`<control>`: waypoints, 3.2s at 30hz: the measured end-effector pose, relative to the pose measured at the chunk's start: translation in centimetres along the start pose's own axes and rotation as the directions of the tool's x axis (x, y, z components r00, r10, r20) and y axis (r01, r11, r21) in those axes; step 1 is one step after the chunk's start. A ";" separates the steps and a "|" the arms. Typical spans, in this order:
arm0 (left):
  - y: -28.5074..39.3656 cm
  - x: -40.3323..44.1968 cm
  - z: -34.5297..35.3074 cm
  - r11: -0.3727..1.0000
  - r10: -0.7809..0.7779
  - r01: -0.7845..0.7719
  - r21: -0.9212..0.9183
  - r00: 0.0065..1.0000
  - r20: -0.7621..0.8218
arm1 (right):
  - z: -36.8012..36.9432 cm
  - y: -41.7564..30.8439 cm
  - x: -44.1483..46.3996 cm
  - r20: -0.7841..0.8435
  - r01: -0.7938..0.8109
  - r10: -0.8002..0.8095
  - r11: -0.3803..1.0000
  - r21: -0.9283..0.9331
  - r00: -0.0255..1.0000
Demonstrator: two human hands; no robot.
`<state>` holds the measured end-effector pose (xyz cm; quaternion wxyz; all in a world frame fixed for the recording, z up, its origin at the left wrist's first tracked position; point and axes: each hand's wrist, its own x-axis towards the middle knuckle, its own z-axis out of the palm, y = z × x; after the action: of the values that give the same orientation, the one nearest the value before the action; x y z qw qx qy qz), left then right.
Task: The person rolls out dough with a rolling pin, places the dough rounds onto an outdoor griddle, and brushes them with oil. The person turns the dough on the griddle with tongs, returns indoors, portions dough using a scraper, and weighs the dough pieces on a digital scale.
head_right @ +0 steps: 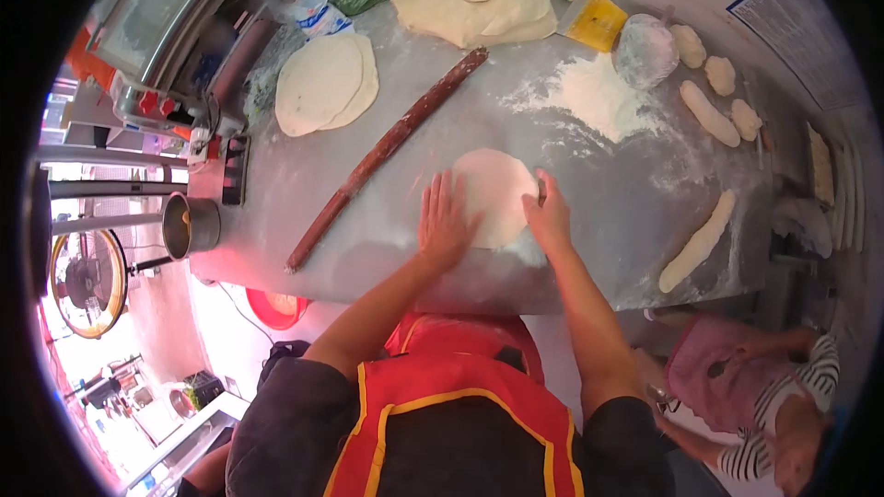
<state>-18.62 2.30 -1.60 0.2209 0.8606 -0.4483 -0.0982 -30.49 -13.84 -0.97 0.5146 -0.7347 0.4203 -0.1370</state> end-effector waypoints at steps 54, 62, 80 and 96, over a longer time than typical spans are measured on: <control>-16.6 -8.1 -14.4 0.973 -0.216 0.225 0.057 0.968 -0.129 | 10.3 -10.5 12.1 0.347 0.692 -0.664 0.365 -0.622 0.662; -12.2 -13.0 -12.3 0.984 -0.178 0.178 -0.007 0.984 -0.024 | 2.8 -6.1 4.2 0.551 0.729 -0.616 0.055 -0.683 0.563; -7.3 -3.5 -15.3 0.890 0.424 -0.424 0.170 0.905 0.037 | -7.7 1.9 -13.6 0.097 0.409 -0.491 0.581 -0.704 0.866; 10.6 15.0 4.8 0.750 0.657 -0.661 -0.021 0.741 0.141 | -7.9 6.9 -24.2 -0.035 -0.411 0.425 0.846 -0.341 0.904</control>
<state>-19.42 -16.59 -0.41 0.1964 0.6410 -0.7390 -0.0671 -53.52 -1.36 2.05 0.4058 -0.7059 0.5766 0.0682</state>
